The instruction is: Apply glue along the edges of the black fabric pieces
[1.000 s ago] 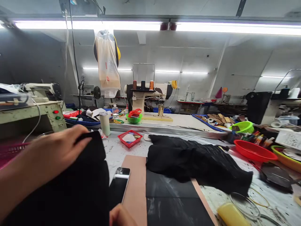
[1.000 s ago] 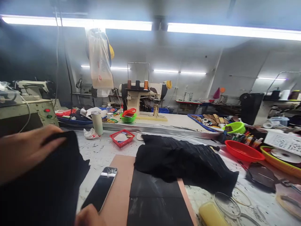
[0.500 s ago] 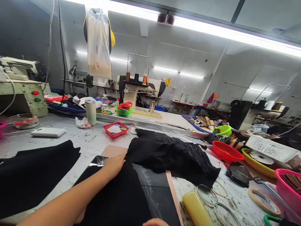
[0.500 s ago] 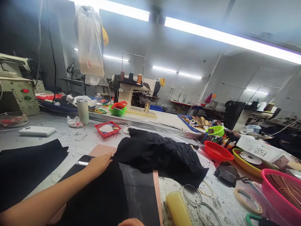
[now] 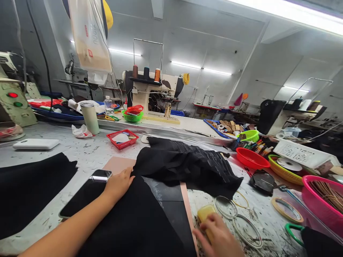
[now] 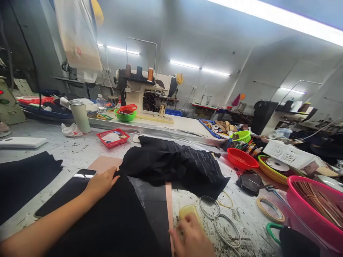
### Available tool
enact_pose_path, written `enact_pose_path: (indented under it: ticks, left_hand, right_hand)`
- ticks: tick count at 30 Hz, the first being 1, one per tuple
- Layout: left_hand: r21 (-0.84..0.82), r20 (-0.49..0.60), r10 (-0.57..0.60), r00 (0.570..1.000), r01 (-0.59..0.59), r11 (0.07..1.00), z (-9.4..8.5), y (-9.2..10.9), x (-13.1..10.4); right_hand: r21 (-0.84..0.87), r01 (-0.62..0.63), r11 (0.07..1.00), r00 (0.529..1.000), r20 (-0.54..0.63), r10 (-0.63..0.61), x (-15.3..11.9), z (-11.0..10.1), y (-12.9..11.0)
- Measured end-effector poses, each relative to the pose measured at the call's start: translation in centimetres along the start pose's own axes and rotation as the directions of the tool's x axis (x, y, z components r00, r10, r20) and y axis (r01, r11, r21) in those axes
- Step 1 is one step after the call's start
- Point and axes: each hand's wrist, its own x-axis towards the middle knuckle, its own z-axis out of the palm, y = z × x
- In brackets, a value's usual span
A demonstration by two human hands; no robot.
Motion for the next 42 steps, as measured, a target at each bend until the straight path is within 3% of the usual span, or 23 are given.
enact_pose_path:
  ticks: [3, 5, 7, 10, 12, 14, 16, 19, 21, 25, 30, 42]
  left_hand:
    - [-0.030, -0.040, -0.039, 0.998, 0.038, 0.999, 0.2, -0.1, 0.0]
    - [-0.069, -0.030, -0.058, 0.998, 0.056, 0.996, 0.1, -0.2, 0.0]
    - [-0.112, 0.000, -0.062, 0.998, 0.062, 0.992, -0.1, -0.3, -0.1]
    - [-0.181, 0.048, -0.058, 0.997, 0.066, 0.981, -0.3, -0.7, -0.2]
    - [-0.230, 0.066, -0.057, 0.996, 0.071, 0.971, -0.3, -1.0, -0.4]
    - [-0.269, 0.086, -0.054, 0.995, 0.076, 0.960, -0.2, -1.3, -0.5]
    - [-0.292, 0.106, -0.046, 0.993, 0.075, 0.953, -0.1, -1.6, -0.6]
    - [-0.325, 0.119, -0.019, 0.993, 0.057, 0.944, 0.2, -1.8, -0.8]
    - [-0.357, 0.129, 0.005, 0.992, 0.042, 0.933, 0.3, -2.0, -0.8]
    - [-0.386, 0.183, 0.014, 0.983, 0.059, 0.921, 0.5, -2.2, -0.7]
    - [-0.442, 0.207, 0.009, 0.978, 0.085, 0.893, 0.9, -2.6, -0.6]
    - [-0.505, 0.241, -0.026, 0.970, 0.148, 0.850, 1.0, -2.6, -0.7]
  right_hand:
    - [-0.095, -0.308, 0.946, 0.940, 0.125, 0.319, 2.0, -3.1, 2.8]
    - [-0.101, -0.357, 0.929, 0.879, 0.301, 0.371, 3.1, -4.0, 3.7]
    - [-0.055, -0.338, 0.939, 0.852, 0.406, 0.331, 4.0, -4.1, 3.4]
    - [0.263, -0.336, 0.905, 0.906, 0.354, 0.233, 5.3, -3.6, 1.2]
    - [0.588, -0.321, 0.743, 0.940, 0.293, 0.174, 6.4, -3.0, -1.3]
    - [0.793, -0.287, 0.538, 0.958, 0.254, 0.135, 7.8, -2.1, -4.1]
    - [0.880, -0.241, 0.410, 0.970, 0.224, 0.090, 9.6, -1.0, -6.9]
    - [0.922, -0.198, 0.334, 0.979, 0.205, 0.013, 12.1, 1.2, -10.0]
    - [0.910, -0.201, 0.364, 0.975, 0.222, -0.019, 13.3, 2.6, -11.3]
    - [0.846, -0.122, 0.518, 0.984, 0.172, -0.050, 14.7, 4.9, -12.7]
    - [0.714, -0.029, 0.699, 0.977, 0.169, -0.132, 15.2, 6.0, -13.6]
    - [0.582, 0.037, 0.813, 0.964, 0.195, -0.183, 17.6, 8.0, -15.9]
